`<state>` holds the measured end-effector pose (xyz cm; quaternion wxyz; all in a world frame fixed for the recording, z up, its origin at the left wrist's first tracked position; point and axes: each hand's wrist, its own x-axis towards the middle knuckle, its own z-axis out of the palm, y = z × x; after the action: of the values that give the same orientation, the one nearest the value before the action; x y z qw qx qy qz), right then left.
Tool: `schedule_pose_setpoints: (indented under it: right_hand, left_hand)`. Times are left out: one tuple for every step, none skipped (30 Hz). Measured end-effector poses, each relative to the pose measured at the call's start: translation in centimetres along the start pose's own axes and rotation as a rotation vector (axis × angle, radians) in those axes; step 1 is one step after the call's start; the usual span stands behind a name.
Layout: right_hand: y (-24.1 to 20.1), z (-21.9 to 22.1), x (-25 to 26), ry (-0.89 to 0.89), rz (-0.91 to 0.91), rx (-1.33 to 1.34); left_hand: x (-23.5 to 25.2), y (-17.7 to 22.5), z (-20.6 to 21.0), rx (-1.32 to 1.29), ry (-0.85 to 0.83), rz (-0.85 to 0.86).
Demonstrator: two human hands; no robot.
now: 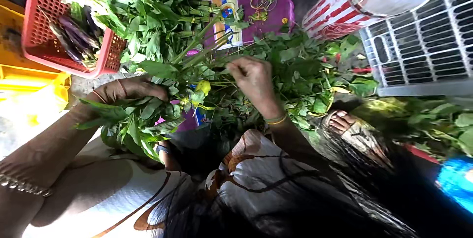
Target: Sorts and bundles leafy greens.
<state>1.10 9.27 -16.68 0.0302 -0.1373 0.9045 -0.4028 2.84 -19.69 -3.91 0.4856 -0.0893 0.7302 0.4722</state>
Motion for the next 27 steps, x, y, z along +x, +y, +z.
schedule_pose_setpoints:
  right_hand:
    - [0.4, -0.6, -0.3, 0.031, 0.075, -0.059]
    - [0.5, -1.3, -0.8, 0.048, 0.130, -0.090]
    - [0.1, -1.8, -1.5, 0.040, 0.149, -0.075]
    - [-0.4, -1.9, -2.1, 0.033, 0.123, -0.014]
    - [-1.3, -1.7, -2.7, 0.010, 0.078, 0.061]
    - [-2.3, -1.2, -3.3, -0.030, 0.041, 0.131]
    - [-3.3, -0.4, -3.8, -0.070, 0.023, 0.187]
    - [-4.1, 0.6, -4.1, -0.113, 0.018, 0.234]
    - [-4.5, 1.5, -4.2, -0.145, 0.023, 0.288]
    - [-4.8, 2.3, -4.0, -0.160, 0.040, 0.349]
    - [-5.0, 3.0, -3.4, -0.158, 0.066, 0.418]
    - [-4.9, 3.3, -2.9, -0.145, 0.089, 0.480]
    - [-4.5, 3.5, -2.5, -0.117, 0.102, 0.496]
    - [-3.8, 3.1, -2.4, -0.101, 0.101, 0.459]
    - [-2.9, 2.5, -2.2, -0.085, 0.106, 0.368]
    - [-1.9, 1.4, -2.4, -0.085, 0.110, 0.254]
    - [-0.7, 0.4, -2.5, -0.087, 0.135, 0.131]
    - [0.6, -0.6, -2.6, -0.100, 0.187, 0.022]
    - [1.7, -1.3, -2.7, -0.118, 0.245, -0.062]
    - [2.6, -1.9, -2.7, -0.148, 0.299, -0.106]
    - [3.0, -2.3, -3.0, -0.152, 0.322, -0.106]
    - [3.0, -2.6, -3.2, -0.120, 0.302, -0.072]
    - [2.4, -2.6, -3.2, -0.066, 0.254, -0.004]
    - [1.5, -2.4, -3.1, -0.027, 0.205, 0.072]
    - [0.3, -2.0, -2.9, -0.026, 0.167, 0.128]
    - [-0.8, -1.5, -2.5, -0.053, 0.132, 0.147]
    - [-1.5, -0.7, -1.7, -0.089, 0.088, 0.140]
  left_hand:
    - [0.0, -0.1, -0.1, 0.005, 0.009, 0.002]
    - [0.2, -0.3, -0.2, 0.005, 0.017, 0.006]
    - [0.4, -0.5, -0.2, -0.005, 0.025, 0.011]
    - [0.5, -0.5, -0.1, -0.014, 0.036, 0.020]
    - [0.7, -0.5, 0.1, -0.036, 0.053, 0.031]
    - [0.9, -0.6, 0.4, -0.063, 0.059, 0.042]
    - [1.2, -0.7, 0.6, -0.085, 0.061, 0.048]
    - [1.5, -0.5, 0.7, -0.081, 0.062, 0.052]
    - [1.6, -0.3, 0.8, -0.063, 0.052, 0.066]
    - [1.8, -0.1, 0.9, -0.046, 0.036, 0.089]
    - [2.0, -0.4, 0.8, -0.036, 0.018, 0.119]
    - [2.0, -0.4, 0.7, -0.019, -0.003, 0.125]
    - [1.8, -0.3, 0.7, 0.015, -0.011, 0.118]
    - [1.6, -0.3, 0.5, 0.050, -0.007, 0.106]
    - [1.4, -0.4, 0.3, 0.077, -0.005, 0.104]
    - [1.2, -0.6, -0.1, 0.084, -0.013, 0.111]
    - [1.3, -1.2, -0.6, 0.080, -0.028, 0.122]
    - [1.6, -1.8, -1.0, 0.065, -0.038, 0.123]
    - [1.7, -2.2, -1.3, 0.047, -0.041, 0.116]
    - [1.7, -2.2, -1.3, 0.025, -0.044, 0.091]
    - [1.6, -2.0, -1.2, 0.001, -0.041, 0.064]
    - [1.7, -1.8, -1.0, 0.000, -0.043, 0.057]
    - [1.8, -1.7, -0.9, 0.013, -0.051, 0.064]
    - [2.0, -1.7, -0.8, 0.025, -0.056, 0.067]
    - [2.1, -1.5, -0.6, 0.036, -0.067, 0.061]
    - [2.1, -1.2, -0.5, 0.054, -0.083, 0.051]
    - [2.1, -1.0, -0.3, 0.062, -0.091, 0.046]
